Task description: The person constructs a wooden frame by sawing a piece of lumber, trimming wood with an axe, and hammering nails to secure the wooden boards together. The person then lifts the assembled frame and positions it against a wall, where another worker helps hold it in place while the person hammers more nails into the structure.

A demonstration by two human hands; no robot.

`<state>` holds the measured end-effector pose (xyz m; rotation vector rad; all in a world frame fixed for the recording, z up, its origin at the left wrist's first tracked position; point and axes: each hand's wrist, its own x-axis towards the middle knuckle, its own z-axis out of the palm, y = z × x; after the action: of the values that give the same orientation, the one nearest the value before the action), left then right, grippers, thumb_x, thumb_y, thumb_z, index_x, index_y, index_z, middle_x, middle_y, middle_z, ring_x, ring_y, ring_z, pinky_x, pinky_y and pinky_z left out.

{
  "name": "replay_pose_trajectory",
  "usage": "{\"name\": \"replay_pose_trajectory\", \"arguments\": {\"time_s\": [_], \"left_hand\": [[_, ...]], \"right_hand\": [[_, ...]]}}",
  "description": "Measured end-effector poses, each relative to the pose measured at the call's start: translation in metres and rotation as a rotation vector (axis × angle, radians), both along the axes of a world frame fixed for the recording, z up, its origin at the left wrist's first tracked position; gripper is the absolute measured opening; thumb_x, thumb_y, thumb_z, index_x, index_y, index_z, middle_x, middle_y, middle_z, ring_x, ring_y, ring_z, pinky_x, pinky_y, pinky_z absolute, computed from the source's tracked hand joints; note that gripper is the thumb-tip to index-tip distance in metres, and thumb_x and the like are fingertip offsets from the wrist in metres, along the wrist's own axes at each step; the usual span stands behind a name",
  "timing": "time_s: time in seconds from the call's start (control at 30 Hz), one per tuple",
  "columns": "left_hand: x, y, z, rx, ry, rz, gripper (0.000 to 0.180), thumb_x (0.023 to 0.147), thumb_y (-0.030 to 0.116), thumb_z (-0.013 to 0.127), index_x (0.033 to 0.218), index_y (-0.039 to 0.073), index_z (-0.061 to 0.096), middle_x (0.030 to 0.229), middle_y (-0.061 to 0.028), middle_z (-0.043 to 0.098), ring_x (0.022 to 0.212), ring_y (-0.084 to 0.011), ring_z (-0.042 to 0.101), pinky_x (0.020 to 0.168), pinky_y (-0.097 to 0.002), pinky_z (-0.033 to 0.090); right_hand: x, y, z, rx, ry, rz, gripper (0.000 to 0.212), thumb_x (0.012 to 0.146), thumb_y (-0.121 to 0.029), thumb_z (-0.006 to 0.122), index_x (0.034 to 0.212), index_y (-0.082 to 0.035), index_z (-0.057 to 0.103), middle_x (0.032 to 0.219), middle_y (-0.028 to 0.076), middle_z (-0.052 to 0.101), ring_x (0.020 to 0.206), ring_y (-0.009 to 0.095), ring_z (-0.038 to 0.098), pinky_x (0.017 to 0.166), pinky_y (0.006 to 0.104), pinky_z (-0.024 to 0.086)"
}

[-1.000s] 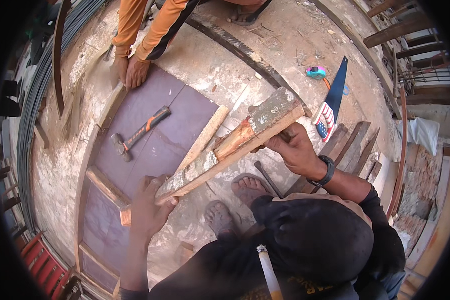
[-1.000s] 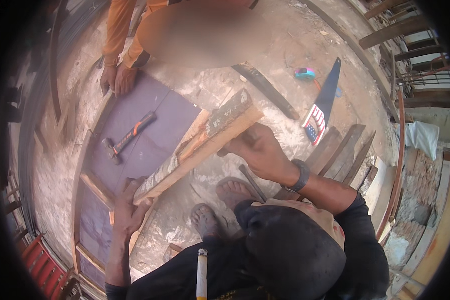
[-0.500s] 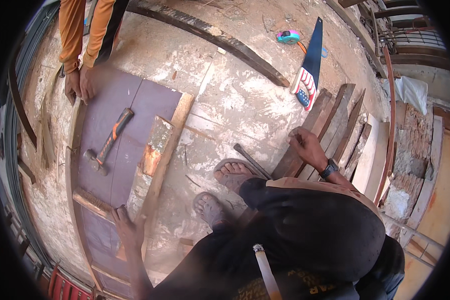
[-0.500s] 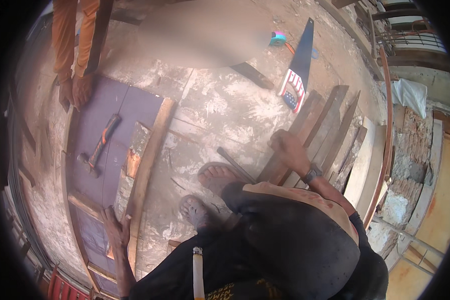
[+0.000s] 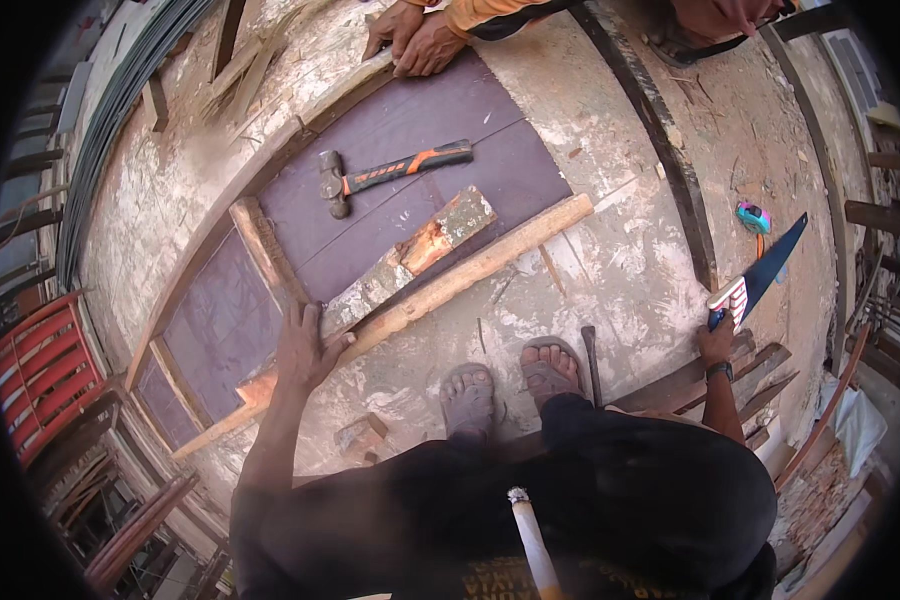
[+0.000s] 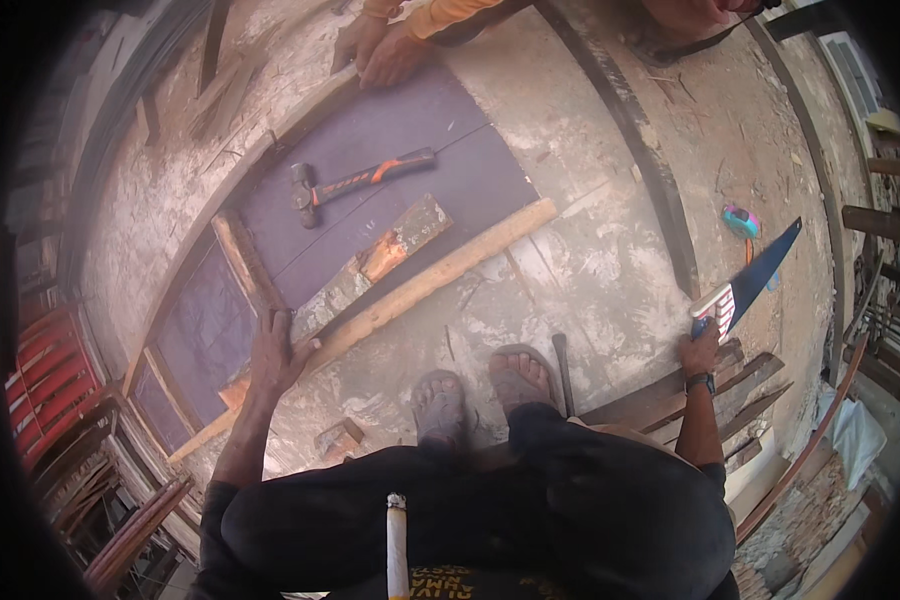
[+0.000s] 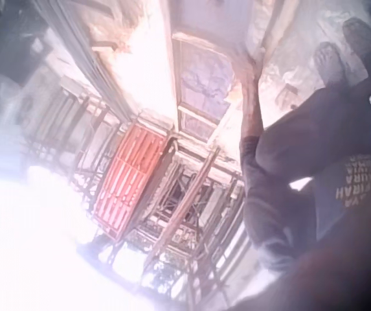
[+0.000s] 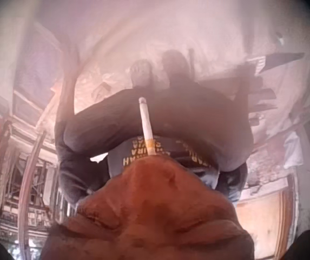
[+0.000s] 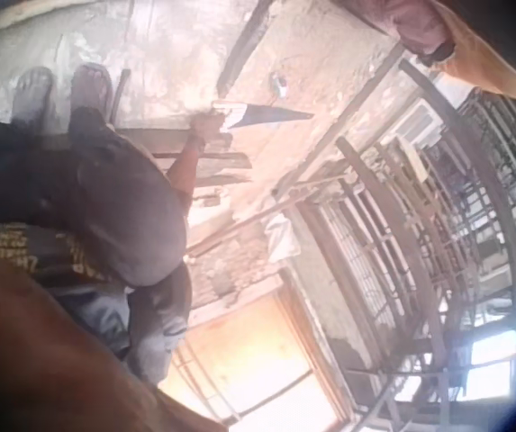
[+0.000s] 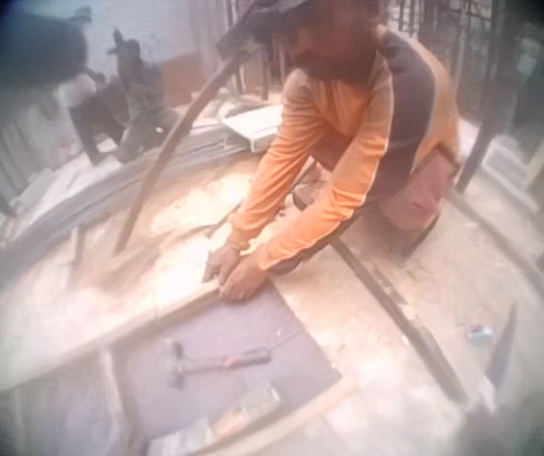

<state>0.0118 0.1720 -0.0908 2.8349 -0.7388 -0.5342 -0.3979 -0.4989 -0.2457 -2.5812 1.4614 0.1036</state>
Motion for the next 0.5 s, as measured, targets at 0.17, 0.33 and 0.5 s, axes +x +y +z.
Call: {"name": "replay_pose_trajectory", "arguments": {"time_s": [0.17,0.33,0.5], "left_hand": [[-0.025,0.054,0.015,0.051,0.029,0.143,0.07,0.083,0.047,0.077,0.127,-0.001,0.054,0.114,-0.0202,0.054,0.109,-0.0404,0.053,0.092,-0.0492,0.047],[-0.025,0.086,0.003,0.039,-0.067,0.277,0.067,0.087,0.048,0.073,0.131,-0.001,0.057,0.114,-0.0194,0.056,0.112,-0.039,0.054,0.093,-0.0477,0.048],[-0.035,0.127,-0.013,0.006,-0.106,0.431,0.065,0.09,0.047,0.071,0.134,0.0,0.058,0.115,-0.0178,0.057,0.113,-0.0378,0.055,0.093,-0.0462,0.049]], "right_hand": [[0.001,-0.003,0.035,0.136,0.23,0.081,0.071,0.077,-0.024,0.074,0.142,-0.006,0.052,0.123,0.024,0.064,0.112,0.042,0.064,0.096,0.0509,0.051],[-0.005,-0.019,0.075,-0.065,-0.222,-0.182,0.054,0.091,-0.035,0.072,0.127,0.005,0.064,0.1,0.019,0.074,0.088,0.031,0.071,0.082,0.0437,0.055],[0.002,0.061,0.177,0.061,-0.808,-0.458,0.045,0.097,-0.038,0.072,0.109,0.005,0.067,0.085,0.008,0.066,0.072,0.013,0.059,0.058,0.029,0.047]]}}
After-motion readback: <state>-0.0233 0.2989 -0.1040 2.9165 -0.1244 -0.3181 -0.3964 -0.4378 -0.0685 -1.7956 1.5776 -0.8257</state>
